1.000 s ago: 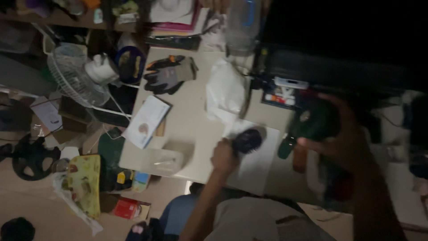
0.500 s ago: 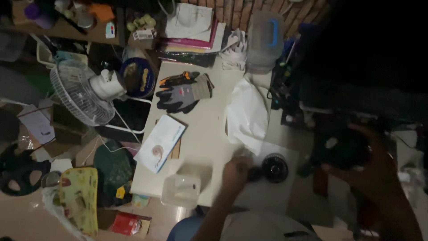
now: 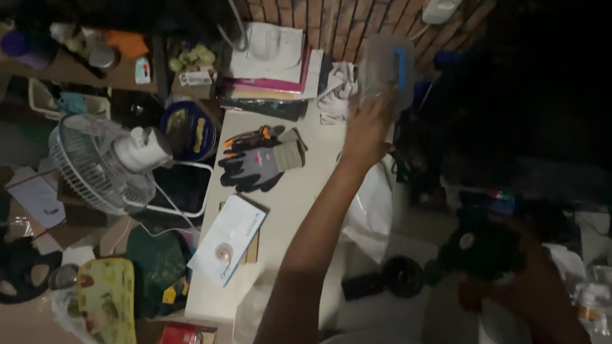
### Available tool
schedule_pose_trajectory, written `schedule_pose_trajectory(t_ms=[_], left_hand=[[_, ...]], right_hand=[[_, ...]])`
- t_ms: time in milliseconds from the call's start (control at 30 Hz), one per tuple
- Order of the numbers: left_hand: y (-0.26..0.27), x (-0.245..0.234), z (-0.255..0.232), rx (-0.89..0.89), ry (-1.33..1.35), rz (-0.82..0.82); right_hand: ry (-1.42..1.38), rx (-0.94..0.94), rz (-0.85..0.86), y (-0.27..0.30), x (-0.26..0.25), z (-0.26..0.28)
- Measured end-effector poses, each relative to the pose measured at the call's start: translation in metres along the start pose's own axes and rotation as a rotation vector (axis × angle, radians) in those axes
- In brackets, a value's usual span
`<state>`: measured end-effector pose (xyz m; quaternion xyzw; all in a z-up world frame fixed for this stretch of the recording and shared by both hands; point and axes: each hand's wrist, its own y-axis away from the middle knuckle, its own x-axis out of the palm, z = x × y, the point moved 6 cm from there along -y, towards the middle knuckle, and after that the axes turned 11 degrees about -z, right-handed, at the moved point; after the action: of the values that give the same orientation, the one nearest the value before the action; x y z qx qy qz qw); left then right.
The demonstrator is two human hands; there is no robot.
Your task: The person picks up and moves various items on a cluttered desk, including a computer mouse, a small green fan, scissors, and several small boxes, placing some into a white plastic bin.
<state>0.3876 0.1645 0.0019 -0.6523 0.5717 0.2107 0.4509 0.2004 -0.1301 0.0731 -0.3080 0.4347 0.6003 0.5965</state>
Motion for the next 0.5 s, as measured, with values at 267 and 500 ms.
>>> schedule_pose_trajectory(t_ms=[267, 500], left_hand=[[-0.098, 0.192, 0.035, 0.242, -0.280, -0.280], [-0.122, 0.204, 0.026, 0.491, -0.490, -0.280]], right_hand=[[0.015, 0.243, 0.065, -0.013, 0.015, -0.032], [-0.150, 0.097, 0.053, -0.023, 0.026, -0.031]])
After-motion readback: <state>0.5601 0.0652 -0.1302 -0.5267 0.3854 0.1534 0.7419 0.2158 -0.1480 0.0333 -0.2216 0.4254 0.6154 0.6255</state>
